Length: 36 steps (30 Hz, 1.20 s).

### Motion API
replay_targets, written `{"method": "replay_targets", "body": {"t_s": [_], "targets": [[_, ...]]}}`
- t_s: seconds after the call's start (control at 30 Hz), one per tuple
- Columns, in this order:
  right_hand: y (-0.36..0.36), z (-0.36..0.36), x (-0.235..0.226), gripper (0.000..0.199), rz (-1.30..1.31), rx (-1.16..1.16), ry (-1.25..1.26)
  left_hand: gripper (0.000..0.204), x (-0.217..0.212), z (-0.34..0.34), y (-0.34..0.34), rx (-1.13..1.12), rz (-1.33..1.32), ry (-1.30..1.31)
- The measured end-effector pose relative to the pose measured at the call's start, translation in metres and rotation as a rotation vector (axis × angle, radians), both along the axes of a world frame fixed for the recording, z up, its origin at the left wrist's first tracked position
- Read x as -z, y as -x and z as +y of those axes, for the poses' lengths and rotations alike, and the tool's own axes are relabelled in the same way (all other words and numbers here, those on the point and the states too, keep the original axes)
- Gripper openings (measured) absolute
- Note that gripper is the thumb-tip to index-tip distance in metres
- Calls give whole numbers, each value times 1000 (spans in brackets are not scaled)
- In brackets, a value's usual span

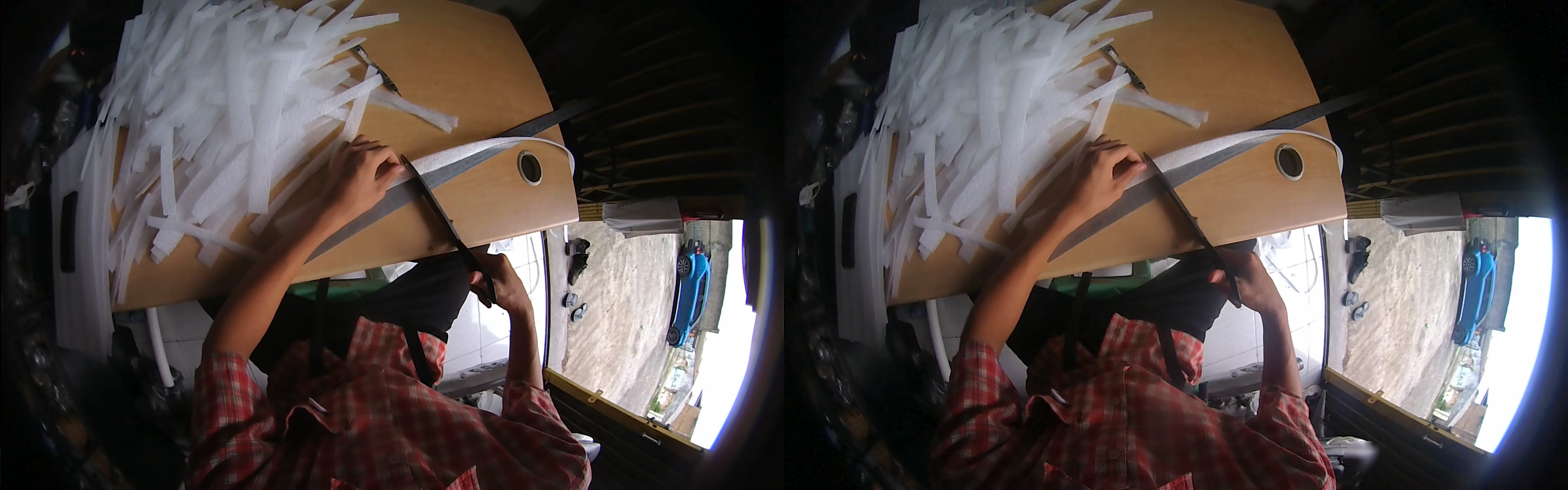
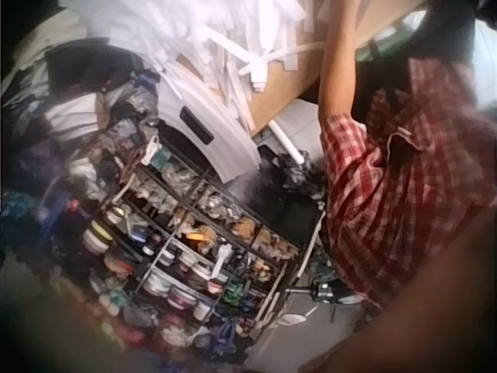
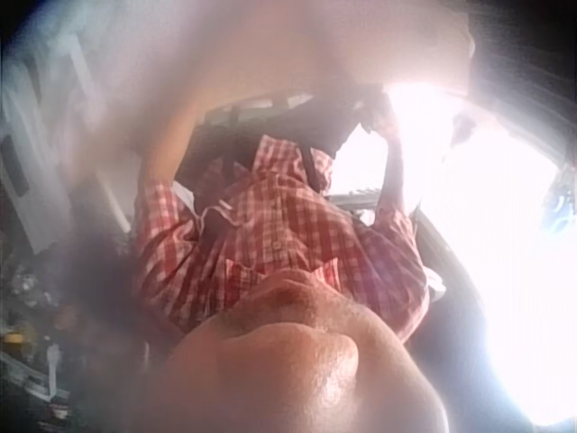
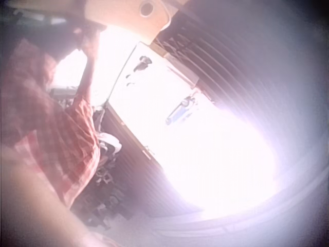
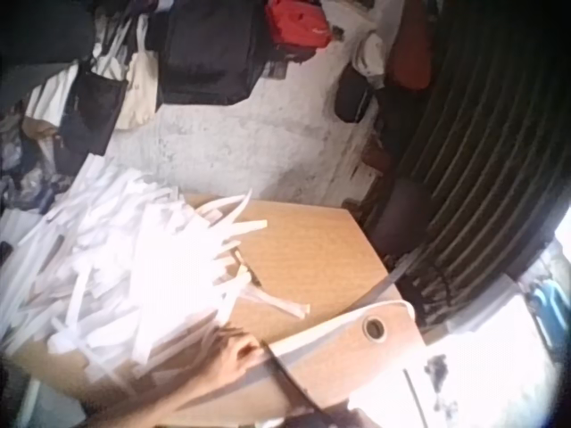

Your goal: The person cuts long white plastic strips into shorter pieces using scissors. They repeatedly pick up strips, cut them, and place the cut pieces on the table. The cut pieces accumulate on the table and floor throughout the clip.

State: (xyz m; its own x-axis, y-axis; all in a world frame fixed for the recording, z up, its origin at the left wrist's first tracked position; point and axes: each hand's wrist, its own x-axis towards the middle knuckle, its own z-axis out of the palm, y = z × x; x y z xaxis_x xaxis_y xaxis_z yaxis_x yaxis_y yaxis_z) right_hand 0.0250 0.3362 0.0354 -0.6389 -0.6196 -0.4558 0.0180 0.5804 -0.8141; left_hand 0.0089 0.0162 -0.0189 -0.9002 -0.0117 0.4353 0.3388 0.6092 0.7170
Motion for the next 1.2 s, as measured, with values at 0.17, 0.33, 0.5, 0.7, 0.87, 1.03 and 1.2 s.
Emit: {"method": "replay_targets", "body": {"t_s": [0.17,0.33,0.5,0.7,0.87,1.03,1.2], "targets": [[-2,0,-1,79,31,26,12,9,-25,-18,-9,-22,-90,107],[-3,-2,3,76,65,26,50,8,-65,-53,13,-309,107,455],[-3,1,0,72,13,30,14,26,-73,-11,82,-66,169,489],[-2,-2,1,62,28,2,27,32,-29,126,170,331,113,719],[-4,-5,-5,55,28,0,34,22,-17,142,184,309,77,508],[-2,-13,-8,68,13,12,98,9,-28,106,179,246,105,504],[3,-5,1,95,-75,-28,140,15,-51,31,121,208,-88,118]]}}
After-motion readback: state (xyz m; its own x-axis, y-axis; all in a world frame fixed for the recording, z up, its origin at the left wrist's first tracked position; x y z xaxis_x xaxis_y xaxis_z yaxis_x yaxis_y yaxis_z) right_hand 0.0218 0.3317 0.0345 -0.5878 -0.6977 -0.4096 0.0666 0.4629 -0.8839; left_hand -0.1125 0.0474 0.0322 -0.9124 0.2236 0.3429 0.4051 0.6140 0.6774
